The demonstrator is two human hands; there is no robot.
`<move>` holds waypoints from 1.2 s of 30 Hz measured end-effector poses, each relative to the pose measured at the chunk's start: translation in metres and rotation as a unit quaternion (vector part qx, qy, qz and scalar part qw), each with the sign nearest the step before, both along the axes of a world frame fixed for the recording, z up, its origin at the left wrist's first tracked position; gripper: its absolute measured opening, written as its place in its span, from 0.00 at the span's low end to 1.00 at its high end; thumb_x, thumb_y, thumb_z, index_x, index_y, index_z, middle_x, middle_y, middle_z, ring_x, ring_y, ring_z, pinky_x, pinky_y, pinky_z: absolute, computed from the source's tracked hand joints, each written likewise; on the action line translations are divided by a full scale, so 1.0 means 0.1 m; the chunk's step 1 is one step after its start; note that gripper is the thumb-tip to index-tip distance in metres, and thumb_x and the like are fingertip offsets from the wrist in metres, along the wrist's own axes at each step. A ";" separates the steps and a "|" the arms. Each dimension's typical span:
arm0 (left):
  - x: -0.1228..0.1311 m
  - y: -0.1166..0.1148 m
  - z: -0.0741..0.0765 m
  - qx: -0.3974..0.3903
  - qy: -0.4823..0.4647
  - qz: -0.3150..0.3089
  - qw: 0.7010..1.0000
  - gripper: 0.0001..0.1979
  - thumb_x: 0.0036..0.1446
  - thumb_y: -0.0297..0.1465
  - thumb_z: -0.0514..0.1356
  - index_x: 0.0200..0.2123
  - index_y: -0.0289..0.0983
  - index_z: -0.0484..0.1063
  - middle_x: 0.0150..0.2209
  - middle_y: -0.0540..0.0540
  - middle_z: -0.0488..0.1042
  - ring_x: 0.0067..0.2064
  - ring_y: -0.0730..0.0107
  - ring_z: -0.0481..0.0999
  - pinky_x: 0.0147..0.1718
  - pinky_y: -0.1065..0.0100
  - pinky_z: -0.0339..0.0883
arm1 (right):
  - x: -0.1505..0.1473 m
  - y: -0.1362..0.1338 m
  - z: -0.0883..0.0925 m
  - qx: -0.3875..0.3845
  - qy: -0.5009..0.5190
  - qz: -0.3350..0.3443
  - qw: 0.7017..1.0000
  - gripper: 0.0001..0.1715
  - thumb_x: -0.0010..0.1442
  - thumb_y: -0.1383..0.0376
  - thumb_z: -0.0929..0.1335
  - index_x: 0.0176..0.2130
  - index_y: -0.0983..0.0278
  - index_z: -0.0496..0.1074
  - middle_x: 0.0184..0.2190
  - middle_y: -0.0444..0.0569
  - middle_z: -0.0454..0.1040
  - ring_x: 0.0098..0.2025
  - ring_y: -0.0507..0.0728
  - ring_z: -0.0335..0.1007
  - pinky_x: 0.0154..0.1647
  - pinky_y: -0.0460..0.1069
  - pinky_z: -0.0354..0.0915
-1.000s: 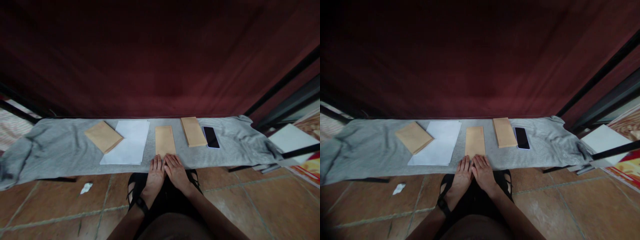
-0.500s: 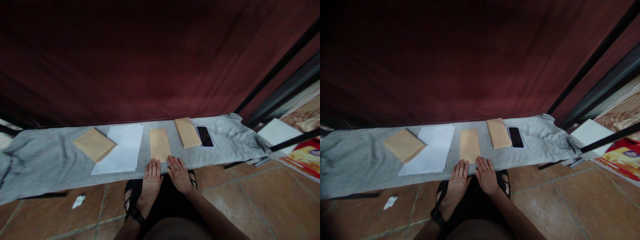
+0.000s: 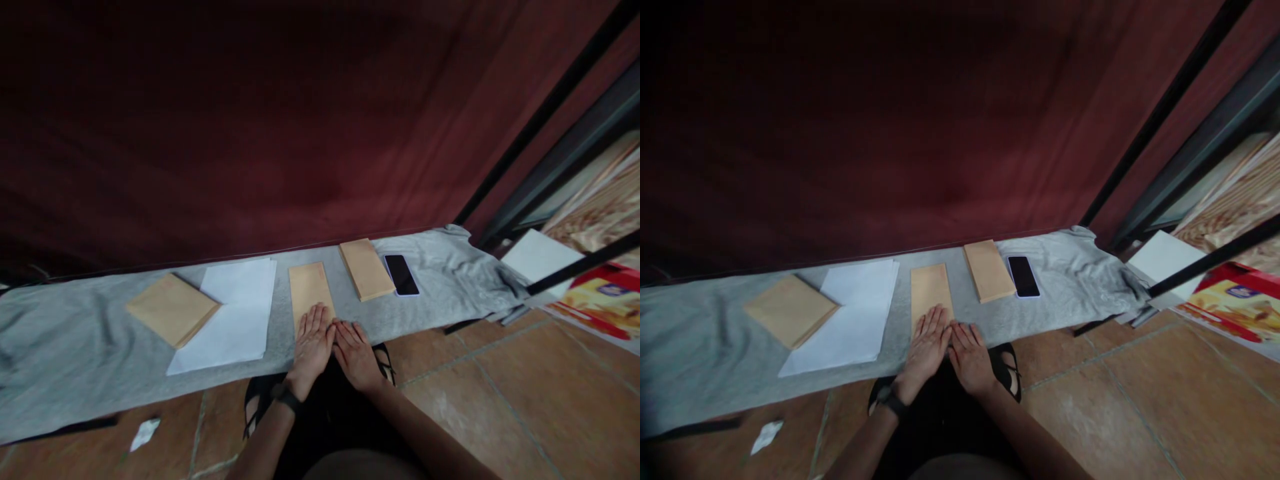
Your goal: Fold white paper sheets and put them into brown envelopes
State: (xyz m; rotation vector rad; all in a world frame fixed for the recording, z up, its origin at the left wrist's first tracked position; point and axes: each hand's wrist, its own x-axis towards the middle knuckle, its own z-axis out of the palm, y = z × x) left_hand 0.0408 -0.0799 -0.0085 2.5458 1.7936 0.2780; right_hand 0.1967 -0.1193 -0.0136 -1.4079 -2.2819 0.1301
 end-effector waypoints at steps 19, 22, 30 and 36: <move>0.05 1.38 0.05 -0.027 -0.024 0.067 0.997 0.30 0.69 0.41 0.41 0.71 0.39 0.49 0.71 0.40 0.54 0.73 0.52 0.46 0.68 0.40 0.40 | -0.04 0.00 0.09 0.007 -0.002 -0.013 1.000 0.29 0.71 0.66 0.60 0.68 0.61 0.58 0.66 0.50 0.63 0.67 0.59 0.59 0.69 0.61 0.55; 0.04 1.45 0.04 -0.022 -0.026 0.069 0.997 0.30 0.69 0.41 0.40 0.71 0.39 0.49 0.71 0.41 0.54 0.73 0.51 0.46 0.67 0.39 0.40 | -0.04 0.00 0.09 0.007 -0.002 -0.011 1.000 0.29 0.71 0.66 0.60 0.68 0.61 0.58 0.66 0.50 0.63 0.67 0.59 0.60 0.69 0.61 0.55; 0.01 1.24 0.00 -0.009 -0.019 0.032 0.999 0.29 0.69 0.39 0.40 0.70 0.38 0.52 0.71 0.44 0.55 0.73 0.58 0.47 0.69 0.47 0.40 | -0.05 0.00 0.06 0.013 0.003 -0.020 1.000 0.30 0.70 0.66 0.61 0.69 0.61 0.57 0.65 0.50 0.65 0.66 0.59 0.61 0.69 0.61 0.55; 0.00 0.97 0.00 0.002 -0.011 -0.003 1.000 0.28 0.69 0.37 0.42 0.69 0.36 0.54 0.70 0.44 0.56 0.72 0.61 0.51 0.70 0.52 0.42 | -0.03 0.00 0.02 0.024 0.018 -0.011 0.999 0.29 0.71 0.65 0.60 0.68 0.62 0.59 0.65 0.52 0.66 0.66 0.59 0.60 0.69 0.61 0.55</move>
